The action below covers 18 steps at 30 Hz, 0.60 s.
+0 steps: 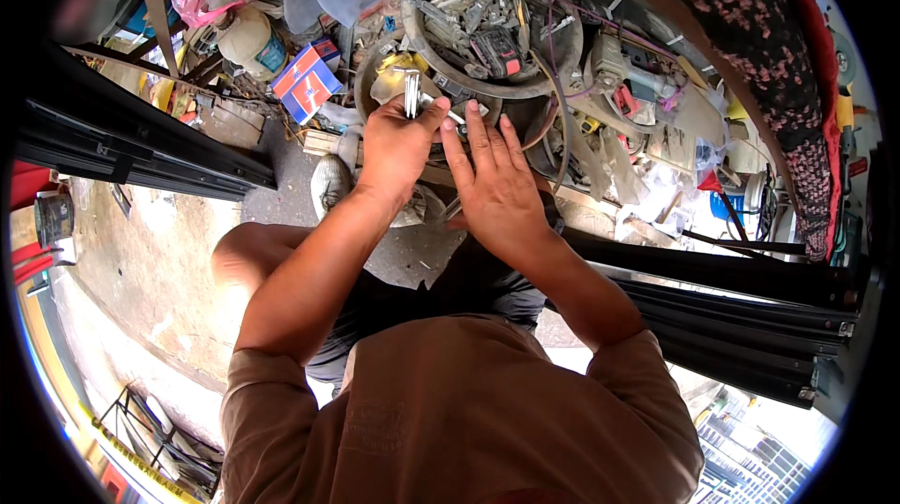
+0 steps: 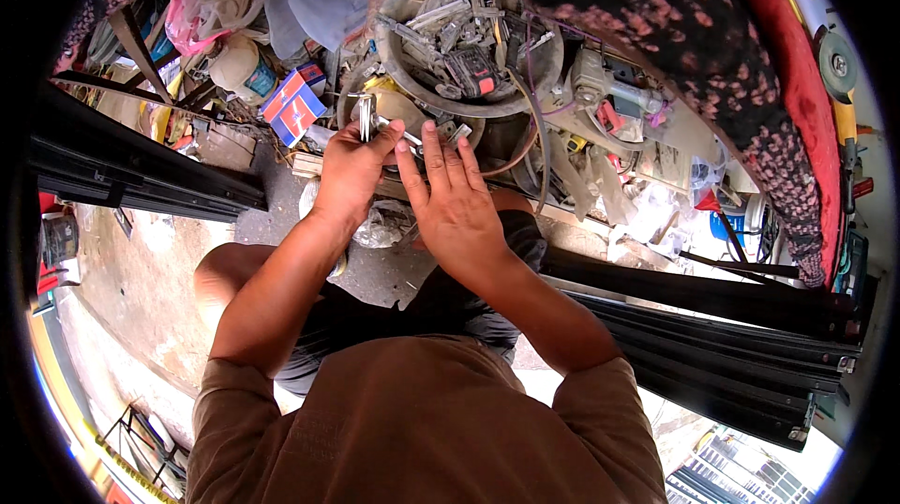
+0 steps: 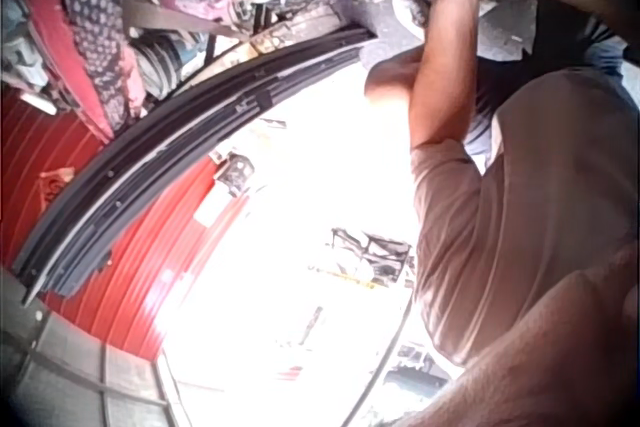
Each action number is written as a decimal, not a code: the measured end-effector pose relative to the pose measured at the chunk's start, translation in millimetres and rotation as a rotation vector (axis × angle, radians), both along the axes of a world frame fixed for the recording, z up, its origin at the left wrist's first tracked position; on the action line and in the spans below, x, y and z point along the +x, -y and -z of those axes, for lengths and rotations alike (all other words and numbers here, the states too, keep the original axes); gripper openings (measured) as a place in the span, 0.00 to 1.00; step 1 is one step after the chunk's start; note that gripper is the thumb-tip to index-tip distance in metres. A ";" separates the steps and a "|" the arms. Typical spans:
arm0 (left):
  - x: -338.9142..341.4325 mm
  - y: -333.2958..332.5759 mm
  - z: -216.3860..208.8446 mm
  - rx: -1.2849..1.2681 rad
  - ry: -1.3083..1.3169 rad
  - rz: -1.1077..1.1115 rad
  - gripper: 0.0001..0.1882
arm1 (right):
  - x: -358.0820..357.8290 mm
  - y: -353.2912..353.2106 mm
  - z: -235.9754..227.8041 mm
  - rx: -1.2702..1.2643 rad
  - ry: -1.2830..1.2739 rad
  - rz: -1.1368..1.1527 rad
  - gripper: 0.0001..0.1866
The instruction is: The person picks up metal hinge components from a bin and fits them together by hand while sitting in a cluttered storage area.
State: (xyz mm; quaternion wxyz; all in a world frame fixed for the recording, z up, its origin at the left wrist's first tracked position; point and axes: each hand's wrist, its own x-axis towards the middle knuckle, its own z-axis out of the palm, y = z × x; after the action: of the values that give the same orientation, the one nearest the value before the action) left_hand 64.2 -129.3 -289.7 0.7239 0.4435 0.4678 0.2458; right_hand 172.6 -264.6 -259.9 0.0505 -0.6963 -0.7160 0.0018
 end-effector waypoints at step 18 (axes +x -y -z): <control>5.9 14.9 25.5 0.048 0.006 0.154 0.10 | -11.8 25.9 40.4 0.048 -0.212 0.125 0.70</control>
State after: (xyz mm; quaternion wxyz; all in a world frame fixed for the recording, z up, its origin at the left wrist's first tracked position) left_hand 70.1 -144.2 -315.1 0.7314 0.4946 0.4240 0.2017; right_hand 160.8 -290.4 -300.3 0.1423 -0.7341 -0.6616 0.0552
